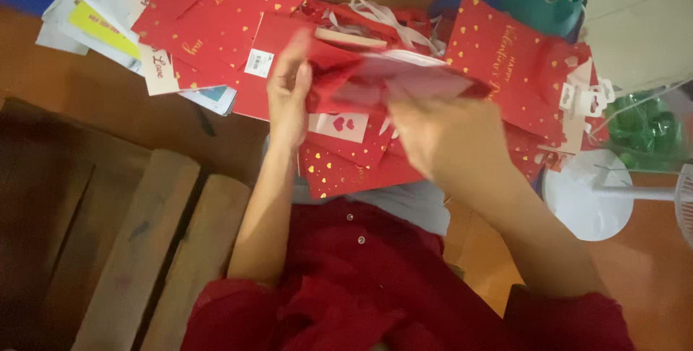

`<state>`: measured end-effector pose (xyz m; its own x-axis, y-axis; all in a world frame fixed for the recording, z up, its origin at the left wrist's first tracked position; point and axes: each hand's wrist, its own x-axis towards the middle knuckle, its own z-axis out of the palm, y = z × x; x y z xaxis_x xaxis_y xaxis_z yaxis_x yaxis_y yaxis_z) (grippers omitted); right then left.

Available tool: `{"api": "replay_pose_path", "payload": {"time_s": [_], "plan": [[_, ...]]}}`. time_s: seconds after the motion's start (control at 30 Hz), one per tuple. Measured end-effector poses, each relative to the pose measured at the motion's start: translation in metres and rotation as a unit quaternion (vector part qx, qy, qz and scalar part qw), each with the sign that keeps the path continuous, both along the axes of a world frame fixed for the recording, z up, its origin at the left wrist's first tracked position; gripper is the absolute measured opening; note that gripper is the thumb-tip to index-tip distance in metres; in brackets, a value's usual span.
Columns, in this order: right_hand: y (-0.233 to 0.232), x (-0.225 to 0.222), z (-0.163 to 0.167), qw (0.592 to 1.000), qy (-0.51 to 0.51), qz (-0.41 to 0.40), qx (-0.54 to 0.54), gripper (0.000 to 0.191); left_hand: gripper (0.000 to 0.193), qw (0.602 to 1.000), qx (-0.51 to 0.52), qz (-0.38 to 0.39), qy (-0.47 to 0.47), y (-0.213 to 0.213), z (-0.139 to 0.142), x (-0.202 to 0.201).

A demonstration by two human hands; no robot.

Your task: The person assembles red Valentine's Day gift bags by folding the flat paper, inserting white plastic handles, and securing the handles with red ribbons. The person handles multiple bags one at a time, stacking completed bags on the table.

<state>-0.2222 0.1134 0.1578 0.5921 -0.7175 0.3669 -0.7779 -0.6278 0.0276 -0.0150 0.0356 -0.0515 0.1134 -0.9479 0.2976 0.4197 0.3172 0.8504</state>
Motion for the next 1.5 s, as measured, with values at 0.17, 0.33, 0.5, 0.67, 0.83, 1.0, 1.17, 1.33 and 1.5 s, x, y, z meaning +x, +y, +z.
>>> {"api": "replay_pose_path", "payload": {"time_s": [0.17, 0.33, 0.5, 0.67, 0.83, 1.0, 1.17, 1.33, 1.5], "plan": [[0.005, 0.007, -0.001, 0.998, -0.020, -0.038, -0.036, 0.016, 0.104, 0.968, -0.031, -0.125, 0.214, 0.025, 0.004, -0.014], [0.011, 0.025, 0.019, 0.995, -0.083, -0.003, 0.059, 0.008, 0.080, 0.908, 0.103, -0.102, 0.393, 0.019, -0.009, -0.037], [0.012, 0.033, 0.038, 0.988, -0.144, 0.055, -0.006, 0.023, 0.073, 0.912, 0.104, -0.061, 0.393, 0.008, -0.005, -0.038], [0.025, 0.037, 0.036, 0.991, -0.121, 0.040, 0.041, 0.027, 0.078, 0.921, 0.118, -0.051, 0.368, -0.005, 0.004, -0.034], [0.053, 0.042, 0.032, 0.992, -0.097, 0.058, 0.054, 0.036, 0.077, 0.889, 0.089, -0.132, 0.429, -0.014, 0.007, -0.030], [0.056, 0.050, 0.036, 0.969, -0.161, 0.115, 0.147, 0.036, 0.075, 0.875, 0.081, -0.240, 0.412, 0.004, 0.018, -0.035], [0.044, 0.044, 0.031, 0.927, -0.211, 0.160, 0.267, 0.065, 0.072, 0.866, 0.085, -0.268, 0.413, 0.009, 0.015, -0.033], [0.031, 0.037, 0.024, 0.977, -0.120, 0.130, 0.118, 0.039, 0.070, 0.857, 0.087, -0.216, 0.460, -0.015, 0.008, -0.026], [0.023, -0.001, 0.011, 0.912, -0.007, -0.264, 0.315, 0.047, 0.066, 0.907, 0.181, -0.172, 0.339, -0.018, 0.011, 0.013]]}}
